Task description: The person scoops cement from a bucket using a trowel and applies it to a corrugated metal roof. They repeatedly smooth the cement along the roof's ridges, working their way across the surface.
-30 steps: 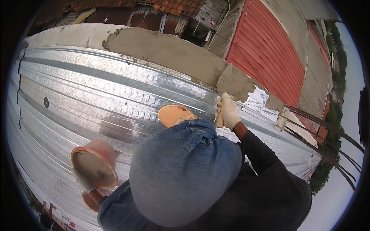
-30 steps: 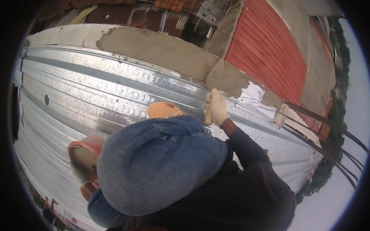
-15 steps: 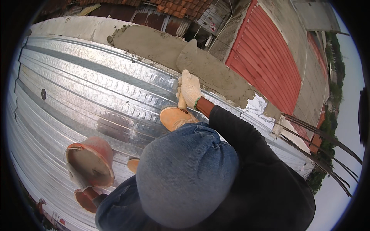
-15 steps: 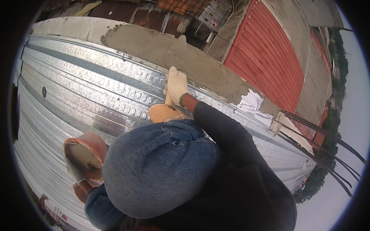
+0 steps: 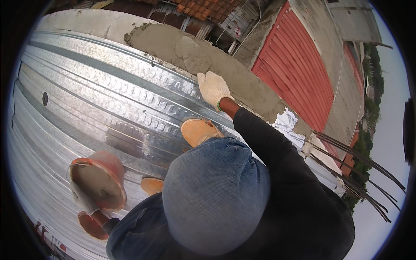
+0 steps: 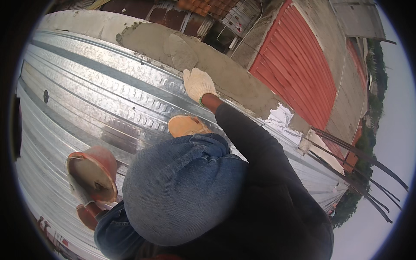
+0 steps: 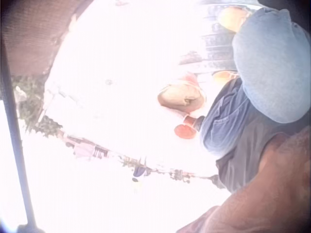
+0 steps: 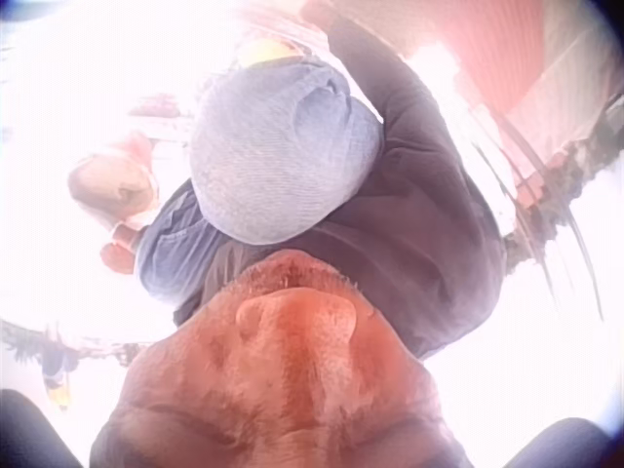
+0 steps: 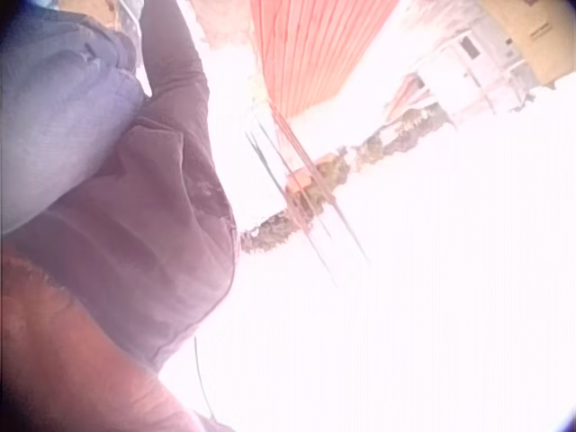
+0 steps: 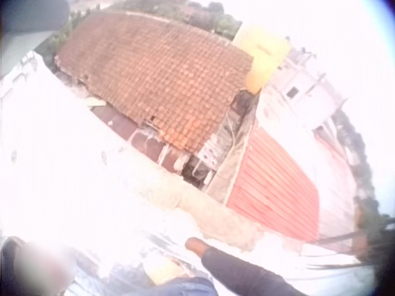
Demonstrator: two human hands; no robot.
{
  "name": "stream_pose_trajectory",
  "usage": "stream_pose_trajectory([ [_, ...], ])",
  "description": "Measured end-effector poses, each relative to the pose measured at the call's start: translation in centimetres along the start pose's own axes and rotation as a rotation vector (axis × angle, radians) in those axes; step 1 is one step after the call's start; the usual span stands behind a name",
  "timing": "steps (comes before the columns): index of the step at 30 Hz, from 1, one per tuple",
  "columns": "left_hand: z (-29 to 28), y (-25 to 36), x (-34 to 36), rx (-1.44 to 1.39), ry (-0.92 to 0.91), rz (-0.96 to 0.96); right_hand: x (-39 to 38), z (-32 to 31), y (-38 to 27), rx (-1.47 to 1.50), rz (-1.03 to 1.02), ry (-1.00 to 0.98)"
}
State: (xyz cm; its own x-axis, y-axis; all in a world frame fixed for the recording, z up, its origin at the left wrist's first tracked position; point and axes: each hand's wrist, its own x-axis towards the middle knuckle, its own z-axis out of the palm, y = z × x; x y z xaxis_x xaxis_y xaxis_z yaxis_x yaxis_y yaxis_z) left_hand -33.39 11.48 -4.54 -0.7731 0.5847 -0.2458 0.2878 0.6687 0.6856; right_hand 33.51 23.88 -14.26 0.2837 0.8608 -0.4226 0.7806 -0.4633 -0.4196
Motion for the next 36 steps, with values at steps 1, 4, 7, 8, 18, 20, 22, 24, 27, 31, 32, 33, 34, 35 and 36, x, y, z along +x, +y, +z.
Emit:
stream_pose_trajectory([
  [1,0.1,0.0,-0.3,0.014,0.000,-0.006,-1.9,-1.2,1.2,-0.016,0.018,0.004],
  [4,1.0,1.7,-1.2,0.043,-0.019,0.005,-7.0,-2.2,8.4,-0.059,0.166,0.054],
  [7,0.9,2.0,-1.6,0.043,-0.014,0.004,-11.6,-3.4,13.3,-0.009,0.411,0.093],
  [8,1.0,1.9,-1.6,0.042,-0.013,-0.011,-13.0,-3.1,15.6,-0.014,0.433,0.126],
  [18,-0.1,0.9,-0.5,0.027,-0.033,0.085,-17.9,-3.0,18.3,1.017,0.907,0.147],
  [20,0.7,1.1,-0.8,0.047,-0.021,0.047,-16.1,-2.6,16.8,1.063,0.838,0.121],
  [22,1.3,1.8,-1.3,0.060,-0.014,0.025,-13.8,-2.4,14.2,1.110,0.801,0.077],
  [24,1.4,2.4,-1.9,0.074,-0.009,0.011,-11.4,-2.6,10.4,1.152,0.801,0.006],
  [27,1.6,2.6,-2.1,0.073,-0.013,0.025,-8.4,-1.9,6.1,1.154,0.724,-0.057],
  [31,1.1,2.0,-1.3,0.050,-0.027,0.040,-5.2,0.0,0.9,1.192,0.655,-0.106],
  [32,0.9,1.9,-1.1,0.048,-0.034,0.037,-4.5,0.6,-0.2,1.202,0.633,-0.112],
  [33,1.0,1.7,-1.0,0.045,-0.043,0.032,-3.8,1.1,-1.1,1.210,0.612,-0.117],
  [34,0.9,1.6,-1.1,0.049,-0.036,0.022,-3.1,1.4,-2.4,1.187,0.592,-0.145],
  [35,0.8,1.6,-1.2,0.053,-0.027,0.012,-2.4,1.6,-3.7,1.164,0.571,-0.174],
  [36,0.7,1.7,-1.3,0.054,-0.019,0.004,-1.7,1.9,-4.8,1.141,0.548,-0.201],
])
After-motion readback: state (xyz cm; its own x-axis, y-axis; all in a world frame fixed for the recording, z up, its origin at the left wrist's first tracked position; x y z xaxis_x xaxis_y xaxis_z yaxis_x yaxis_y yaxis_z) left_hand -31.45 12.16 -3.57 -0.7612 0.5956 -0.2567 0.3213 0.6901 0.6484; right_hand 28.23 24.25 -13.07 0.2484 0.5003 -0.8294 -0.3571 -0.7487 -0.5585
